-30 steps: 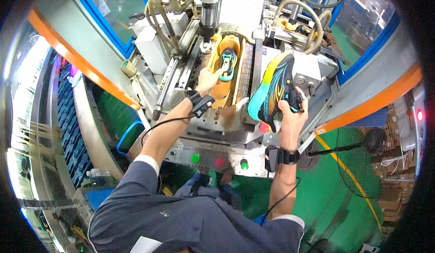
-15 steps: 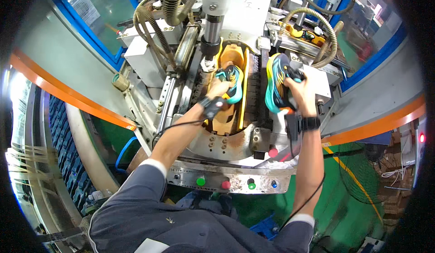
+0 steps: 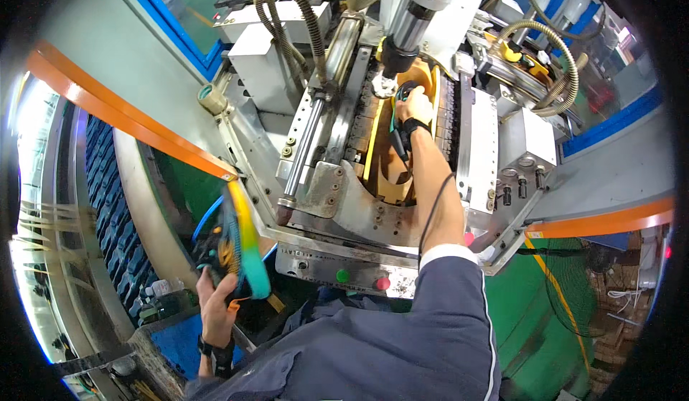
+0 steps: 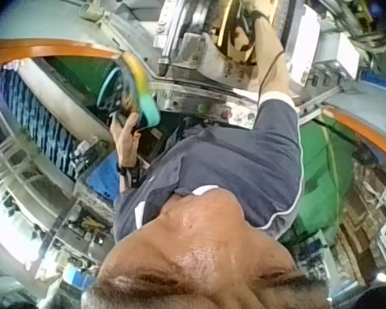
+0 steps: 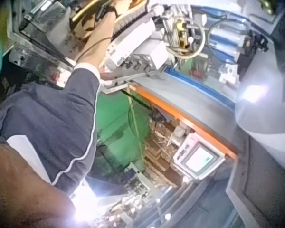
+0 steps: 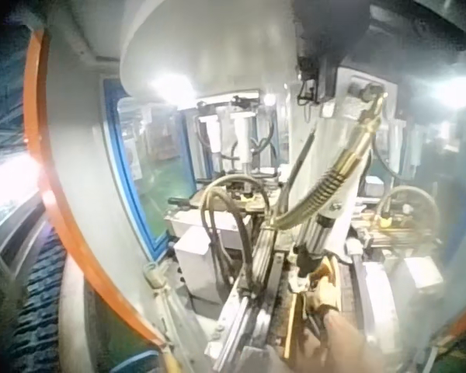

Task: The person picks up shoes from a conveyor belt, places them into a press machine, operates the machine via a control panel, and places the finished shoes back onto the belt.

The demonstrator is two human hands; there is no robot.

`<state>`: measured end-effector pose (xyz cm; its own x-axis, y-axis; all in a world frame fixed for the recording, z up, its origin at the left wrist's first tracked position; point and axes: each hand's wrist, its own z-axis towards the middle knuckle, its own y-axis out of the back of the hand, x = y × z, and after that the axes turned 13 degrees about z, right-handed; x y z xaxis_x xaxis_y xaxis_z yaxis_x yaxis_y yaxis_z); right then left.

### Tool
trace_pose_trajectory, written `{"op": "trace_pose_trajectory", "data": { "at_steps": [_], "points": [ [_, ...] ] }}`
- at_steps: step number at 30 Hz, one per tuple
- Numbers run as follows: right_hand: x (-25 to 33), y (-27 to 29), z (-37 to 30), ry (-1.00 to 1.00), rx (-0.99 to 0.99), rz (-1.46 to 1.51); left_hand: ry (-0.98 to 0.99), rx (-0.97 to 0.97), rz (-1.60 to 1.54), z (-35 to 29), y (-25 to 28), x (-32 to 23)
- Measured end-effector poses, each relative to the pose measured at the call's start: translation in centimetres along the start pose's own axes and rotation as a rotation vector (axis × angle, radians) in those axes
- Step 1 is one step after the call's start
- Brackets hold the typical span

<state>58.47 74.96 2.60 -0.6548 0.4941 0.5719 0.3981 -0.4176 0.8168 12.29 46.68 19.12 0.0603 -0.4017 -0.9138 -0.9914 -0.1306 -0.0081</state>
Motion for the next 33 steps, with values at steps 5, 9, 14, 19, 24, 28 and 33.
{"op": "trace_pose_trajectory", "data": {
  "at_steps": [5, 9, 14, 19, 24, 28, 33],
  "points": [
    [2.0, 1.2, -0.9, -0.095, 0.02, 0.023, -0.063, -0.216, -0.085, -2.7, 5.1, 4.6],
    [3.8, 6.3, -9.5, 0.367, -0.122, 0.15, -0.001, -0.346, -0.183, -5.6, 5.7, 7.1],
    [1.2, 6.7, -32.1, 0.713, 0.327, 0.622, 0.044, -0.393, -0.281, -7.9, 4.0, 8.9],
    [-3.7, -2.1, -41.4, 0.651, 0.688, 0.351, 0.02, -0.419, -0.345, -11.4, 3.1, 11.0],
    [-7.0, -7.4, -42.0, 0.963, 0.595, 0.378, 0.036, -0.542, -0.351, -16.0, 4.7, 14.4],
    [-7.0, -7.1, -41.8, 0.986, 0.621, 0.315, 0.075, -0.694, -0.344, -20.3, 7.3, 18.7],
    [0.2, -5.7, -42.1, 0.994, 0.583, 0.581, 0.153, -0.909, -0.463, -26.8, 11.4, 25.8]
  ]
}}
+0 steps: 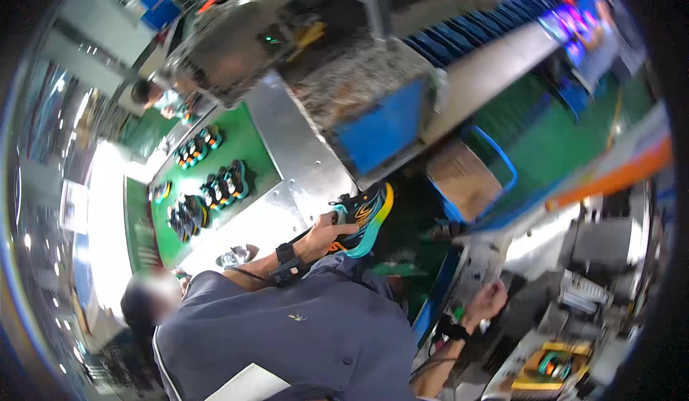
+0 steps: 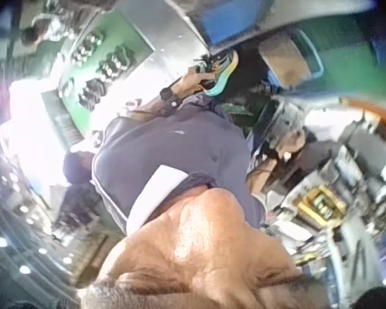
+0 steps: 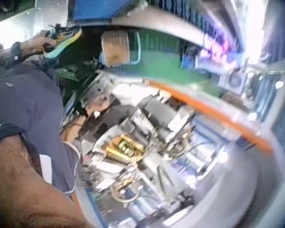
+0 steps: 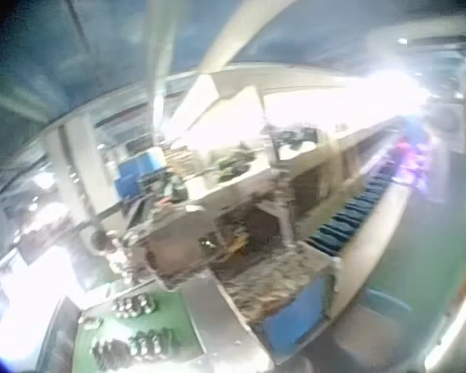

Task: The person picks up shoes from a conveyor belt, places them into a press machine, operates the machine via a control panel, and places the finished shoes back onto the belt.

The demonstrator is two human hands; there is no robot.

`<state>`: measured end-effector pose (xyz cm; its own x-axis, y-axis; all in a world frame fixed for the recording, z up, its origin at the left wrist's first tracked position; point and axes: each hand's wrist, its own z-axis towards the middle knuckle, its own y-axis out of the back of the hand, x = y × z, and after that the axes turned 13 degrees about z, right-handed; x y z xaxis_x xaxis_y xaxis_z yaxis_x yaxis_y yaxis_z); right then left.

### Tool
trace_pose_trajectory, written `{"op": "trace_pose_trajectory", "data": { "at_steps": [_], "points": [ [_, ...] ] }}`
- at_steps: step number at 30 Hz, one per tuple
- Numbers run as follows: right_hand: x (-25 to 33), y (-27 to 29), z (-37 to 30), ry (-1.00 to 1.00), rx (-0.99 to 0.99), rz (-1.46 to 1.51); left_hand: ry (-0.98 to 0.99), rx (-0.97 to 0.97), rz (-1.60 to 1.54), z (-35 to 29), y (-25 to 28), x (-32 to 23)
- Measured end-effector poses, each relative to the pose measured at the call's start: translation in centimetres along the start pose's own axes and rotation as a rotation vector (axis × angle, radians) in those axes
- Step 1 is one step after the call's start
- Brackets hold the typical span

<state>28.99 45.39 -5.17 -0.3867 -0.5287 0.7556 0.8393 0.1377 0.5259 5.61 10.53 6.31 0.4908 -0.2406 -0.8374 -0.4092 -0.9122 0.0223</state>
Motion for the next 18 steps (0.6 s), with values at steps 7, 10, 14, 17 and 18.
{"op": "trace_pose_trajectory", "data": {
  "at_steps": [7, 10, 14, 17, 18],
  "points": [
    [26.1, -8.0, 15.5, 0.305, 0.055, 0.463, 0.14, -0.474, -0.208, 6.5, 17.9, 7.4],
    [42.3, -12.0, 18.9, 0.74, 0.245, 0.434, 0.054, -0.656, -0.244, 10.7, 26.6, 10.1],
    [61.6, -20.7, 19.5, 1.085, 0.354, 0.321, -0.01, -0.825, -0.208, 17.3, 38.3, 12.2],
    [73.4, -29.6, 17.6, 1.326, 0.558, 0.236, -0.091, -0.912, -0.066, 22.2, 47.6, 13.1],
    [76.4, -32.5, 16.6, 1.352, 0.651, 0.209, -0.131, -0.953, -0.003, 23.9, 50.1, 13.4]
  ]
}}
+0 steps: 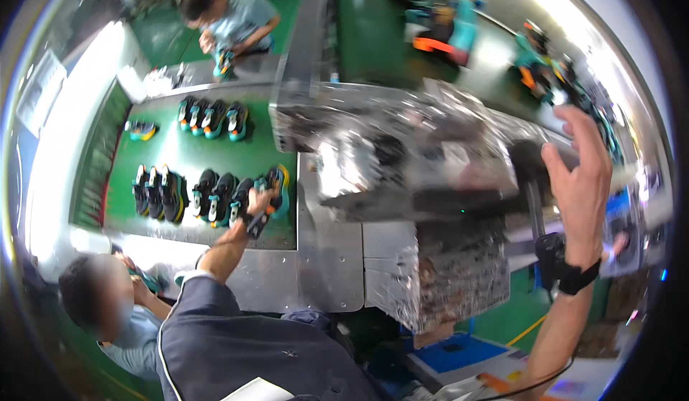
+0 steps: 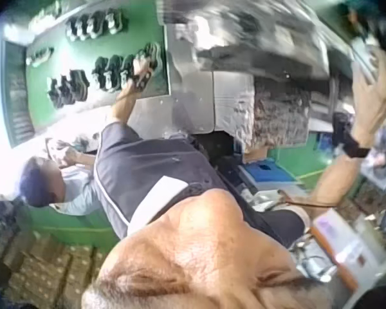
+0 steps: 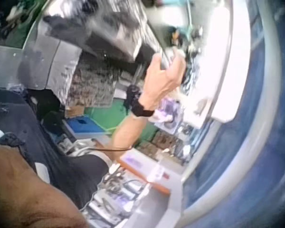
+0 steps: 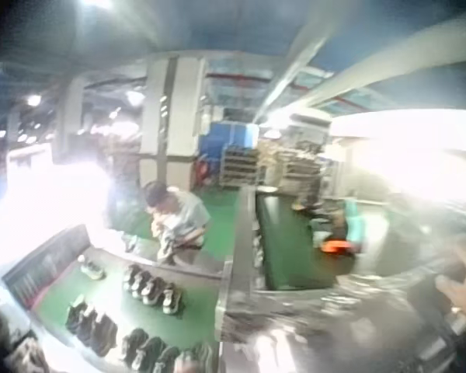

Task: The person picks up shoes from a conveyor belt, places them into a press machine, operates the machine via a control panel, and places the finished shoes back onto the belt.

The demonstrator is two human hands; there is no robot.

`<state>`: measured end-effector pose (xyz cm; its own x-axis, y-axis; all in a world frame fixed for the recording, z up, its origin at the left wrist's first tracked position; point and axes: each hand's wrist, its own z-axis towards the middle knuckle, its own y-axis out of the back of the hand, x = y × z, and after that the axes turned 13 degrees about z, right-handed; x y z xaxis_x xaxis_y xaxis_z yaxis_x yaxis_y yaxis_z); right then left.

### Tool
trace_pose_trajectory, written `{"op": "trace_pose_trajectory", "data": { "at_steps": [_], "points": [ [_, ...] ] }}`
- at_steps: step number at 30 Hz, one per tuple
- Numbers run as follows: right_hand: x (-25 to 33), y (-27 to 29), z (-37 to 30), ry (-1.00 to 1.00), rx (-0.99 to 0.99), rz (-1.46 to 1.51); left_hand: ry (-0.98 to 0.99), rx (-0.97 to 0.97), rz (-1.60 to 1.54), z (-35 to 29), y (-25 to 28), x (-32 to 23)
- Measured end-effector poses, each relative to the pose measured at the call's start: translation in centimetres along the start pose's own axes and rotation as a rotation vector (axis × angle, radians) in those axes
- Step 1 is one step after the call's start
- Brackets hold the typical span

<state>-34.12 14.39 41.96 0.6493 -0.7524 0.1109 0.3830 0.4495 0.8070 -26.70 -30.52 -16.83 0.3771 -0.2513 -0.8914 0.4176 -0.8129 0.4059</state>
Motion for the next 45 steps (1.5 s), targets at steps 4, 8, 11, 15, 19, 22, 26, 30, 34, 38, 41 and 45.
{"op": "trace_pose_trajectory", "data": {
  "at_steps": [4, 8, 11, 15, 19, 22, 26, 30, 34, 38, 41, 45],
  "points": [
    [-0.1, -8.8, 10.7, 0.174, 0.297, -0.11, 0.153, -0.235, 0.044, 10.4, 1.8, -0.2],
    [-1.8, -13.9, 15.4, 0.123, 0.402, -0.028, 0.265, -0.338, 0.221, 18.4, 3.6, -2.2],
    [-3.5, -15.3, 16.3, 0.032, 0.344, -0.106, 0.043, -0.417, 0.295, 23.5, 3.8, -1.5],
    [-6.6, -15.5, 16.6, 0.034, 0.32, 0.055, -0.091, -0.404, 0.45, 25.2, 2.7, 0.5],
    [-11.5, -13.1, 15.9, -0.053, 0.217, 0.099, -0.203, -0.429, 0.317, 18.8, 2.7, -1.0],
    [-15.3, -8.6, 14.1, -0.318, -0.019, 0.069, -0.254, -0.224, 0.207, 8.1, 2.6, -5.2],
    [-15.1, -0.6, 4.8, -0.341, -0.357, 0.349, -0.179, 0.702, -0.047, -9.3, 2.1, -13.8],
    [-8.7, 5.0, -9.9, -0.362, -0.652, 0.456, -0.136, 1.304, -0.356, -21.1, -3.1, -24.2],
    [0.0, 5.5, -25.3, -0.386, -0.914, 0.16, -0.442, 1.624, -0.511, -28.0, -8.3, -32.8],
    [8.1, 5.6, -38.0, -0.55, -1.036, -0.091, -0.528, 1.769, -0.8, -36.1, -15.3, -39.7],
    [12.6, 5.3, -43.9, -0.666, -0.876, -0.494, -0.394, 1.95, -0.94, -45.2, -18.6, -42.5],
    [17.0, 7.2, -47.0, -1.019, -1.189, 0.084, 0.009, 2.063, -0.896, -55.4, -21.3, -43.2]
  ]
}}
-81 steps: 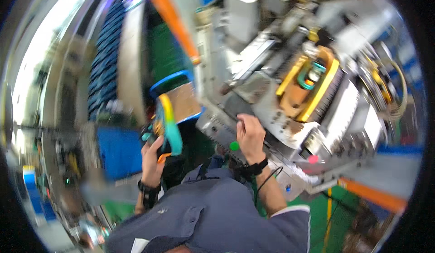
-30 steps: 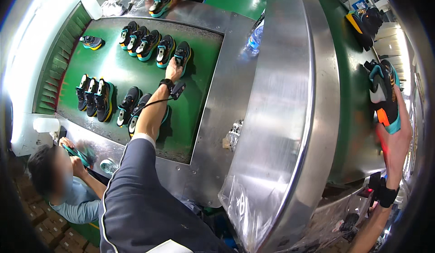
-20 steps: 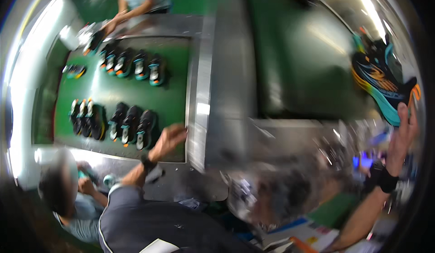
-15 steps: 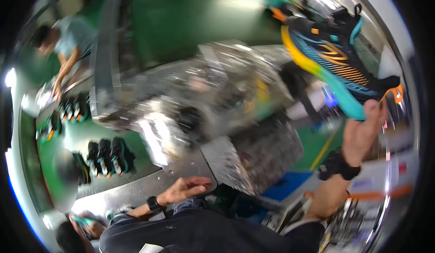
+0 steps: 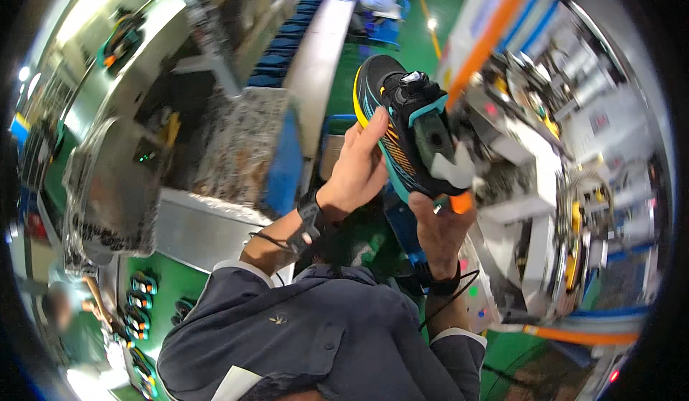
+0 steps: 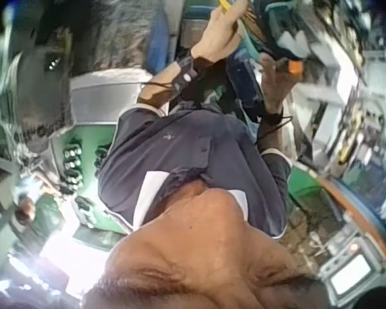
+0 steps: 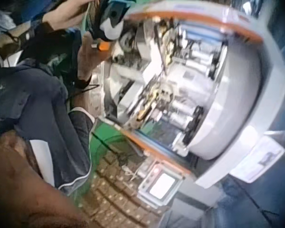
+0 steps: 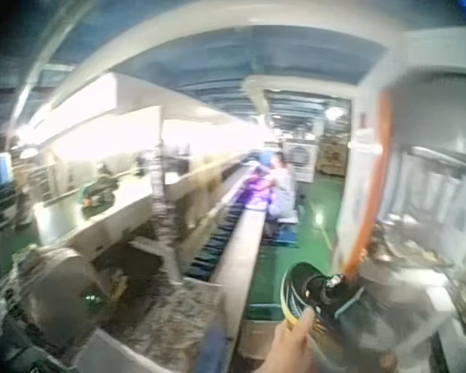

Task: The person picks up shoes from a conveyor belt, places them into a press machine, operates the machine via a control panel, and places the finished shoes back onto the belt.

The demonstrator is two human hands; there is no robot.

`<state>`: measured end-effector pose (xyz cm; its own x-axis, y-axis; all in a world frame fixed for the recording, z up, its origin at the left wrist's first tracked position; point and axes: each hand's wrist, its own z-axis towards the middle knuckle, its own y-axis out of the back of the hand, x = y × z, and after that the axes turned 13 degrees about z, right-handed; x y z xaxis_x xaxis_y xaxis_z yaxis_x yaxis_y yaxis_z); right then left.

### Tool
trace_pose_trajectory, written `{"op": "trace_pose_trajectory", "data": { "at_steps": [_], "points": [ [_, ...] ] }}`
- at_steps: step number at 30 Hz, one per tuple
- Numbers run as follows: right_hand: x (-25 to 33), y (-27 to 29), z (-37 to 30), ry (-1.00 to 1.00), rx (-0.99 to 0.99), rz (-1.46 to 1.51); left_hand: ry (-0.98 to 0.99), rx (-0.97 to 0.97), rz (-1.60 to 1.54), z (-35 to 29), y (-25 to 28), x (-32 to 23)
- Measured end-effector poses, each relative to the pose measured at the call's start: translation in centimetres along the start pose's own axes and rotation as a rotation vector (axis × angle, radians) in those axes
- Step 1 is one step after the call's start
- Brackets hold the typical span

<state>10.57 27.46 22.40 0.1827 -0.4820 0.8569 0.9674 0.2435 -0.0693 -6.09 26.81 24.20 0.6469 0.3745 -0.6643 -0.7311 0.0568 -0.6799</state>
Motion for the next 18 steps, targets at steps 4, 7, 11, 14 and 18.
{"op": "trace_pose_trajectory", "data": {
  "at_steps": [4, 7, 11, 14, 18],
  "points": [
    [1.7, 11.3, 2.0, 0.116, 0.15, -0.048, 0.189, 0.059, 0.2, 3.4, -5.5, 9.4],
    [0.9, 19.3, 2.5, 0.004, 0.081, 0.023, 0.172, 0.191, 0.465, 4.4, -10.2, 15.7],
    [-1.1, 28.6, 0.0, -0.295, -0.365, -0.214, 0.243, 0.362, 0.737, 4.9, -18.0, 25.4],
    [-1.4, 36.5, -1.9, -0.234, -0.598, -0.123, 0.227, 0.623, 0.848, 4.7, -22.5, 32.2],
    [-2.8, 44.4, -4.4, -0.192, -0.821, -0.148, 0.535, 0.652, 0.708, 8.0, -23.0, 42.0]
  ]
}}
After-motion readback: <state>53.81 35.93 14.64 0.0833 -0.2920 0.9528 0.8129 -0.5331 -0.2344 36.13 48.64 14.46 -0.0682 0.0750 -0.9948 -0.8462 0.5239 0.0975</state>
